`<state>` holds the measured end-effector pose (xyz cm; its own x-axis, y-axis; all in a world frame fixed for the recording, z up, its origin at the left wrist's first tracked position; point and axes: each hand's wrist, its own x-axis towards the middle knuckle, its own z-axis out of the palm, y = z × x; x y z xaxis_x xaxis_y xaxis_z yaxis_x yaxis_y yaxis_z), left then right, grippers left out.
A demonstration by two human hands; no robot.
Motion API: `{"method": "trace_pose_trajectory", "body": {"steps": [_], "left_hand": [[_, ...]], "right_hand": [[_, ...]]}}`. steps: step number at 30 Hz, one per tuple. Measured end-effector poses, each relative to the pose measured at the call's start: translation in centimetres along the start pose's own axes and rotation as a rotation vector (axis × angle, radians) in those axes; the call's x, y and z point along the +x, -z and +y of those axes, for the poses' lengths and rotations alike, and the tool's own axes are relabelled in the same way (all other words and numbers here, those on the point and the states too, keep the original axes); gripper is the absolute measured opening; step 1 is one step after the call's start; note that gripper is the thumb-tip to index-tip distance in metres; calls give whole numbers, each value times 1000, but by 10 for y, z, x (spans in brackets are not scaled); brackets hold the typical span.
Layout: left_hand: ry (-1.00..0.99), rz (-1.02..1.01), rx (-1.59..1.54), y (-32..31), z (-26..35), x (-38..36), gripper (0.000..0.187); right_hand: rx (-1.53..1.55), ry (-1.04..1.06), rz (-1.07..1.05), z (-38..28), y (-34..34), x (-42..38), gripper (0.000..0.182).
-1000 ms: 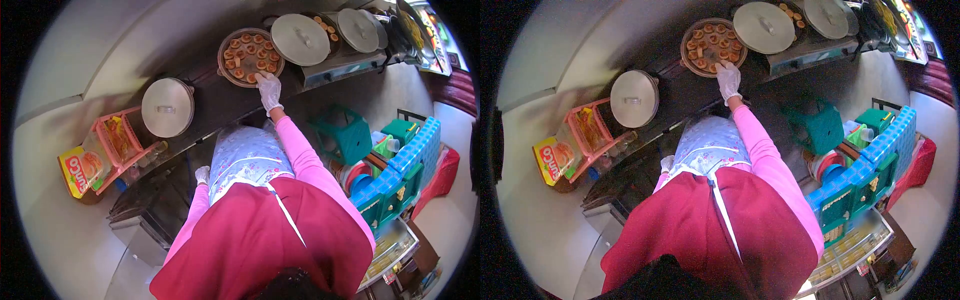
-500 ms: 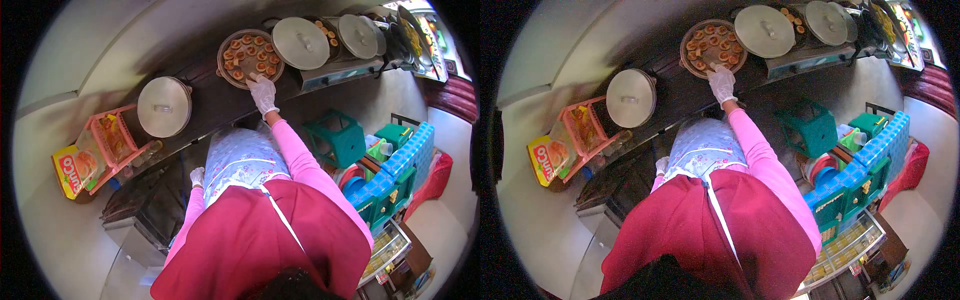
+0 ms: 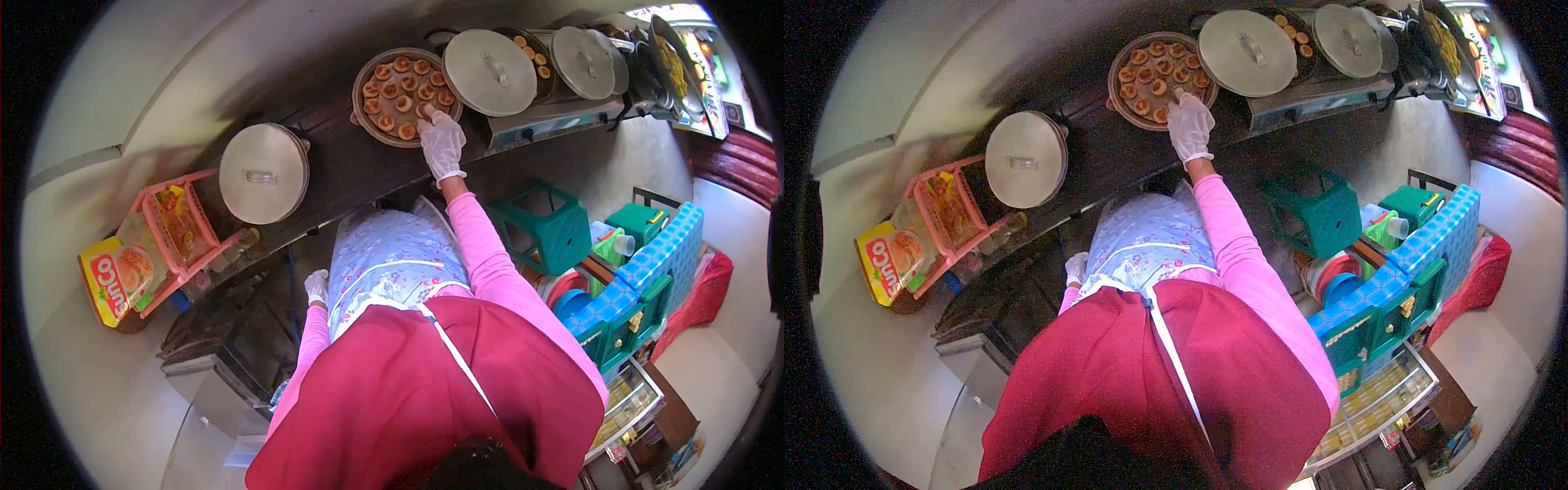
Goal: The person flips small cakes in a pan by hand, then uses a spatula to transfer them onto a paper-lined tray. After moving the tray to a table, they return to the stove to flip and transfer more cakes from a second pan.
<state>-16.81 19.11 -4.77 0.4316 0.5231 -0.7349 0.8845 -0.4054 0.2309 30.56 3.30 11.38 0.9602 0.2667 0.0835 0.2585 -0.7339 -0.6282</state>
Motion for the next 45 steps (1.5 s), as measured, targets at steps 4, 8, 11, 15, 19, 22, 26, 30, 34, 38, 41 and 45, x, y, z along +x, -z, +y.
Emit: {"method": "trace_pose_trajectory", "body": {"steps": [4,8,11,15,19,22,26,30,34,38,41,45], "left_hand": [[-32,50,-55,3,7,-4,28],[16,21,-165,7,13,-16,31],[-108,-4,159,3,4,-8,31],[47,9,-13,9,11,-16,32],[96,85,-170,14,17,-20,31],[175,117,-487,21,22,-35,31],[-8,71,-10,14,3,-29,31],[26,127,-117,5,-4,-20,24],[-181,188,104,9,-4,-18,19],[389,121,-926,35,49,-34,13],[478,115,-1136,37,54,-35,9],[478,131,-1105,31,51,-35,9]], "right_hand": [[152,-78,35,2,7,-12,30],[111,-107,-9,18,7,-20,30],[158,-107,34,15,1,-15,31],[109,86,100,27,-23,7,32],[120,-55,45,14,-38,25,25],[290,-18,8,12,-41,25,23],[166,234,121,21,-41,19,24],[300,-39,54,0,-33,23,26],[261,98,-63,-3,-36,17,29],[237,40,-59,-6,-39,14,29],[372,82,39,-2,-43,17,30],[452,-121,19,1,-55,27,30]]}}
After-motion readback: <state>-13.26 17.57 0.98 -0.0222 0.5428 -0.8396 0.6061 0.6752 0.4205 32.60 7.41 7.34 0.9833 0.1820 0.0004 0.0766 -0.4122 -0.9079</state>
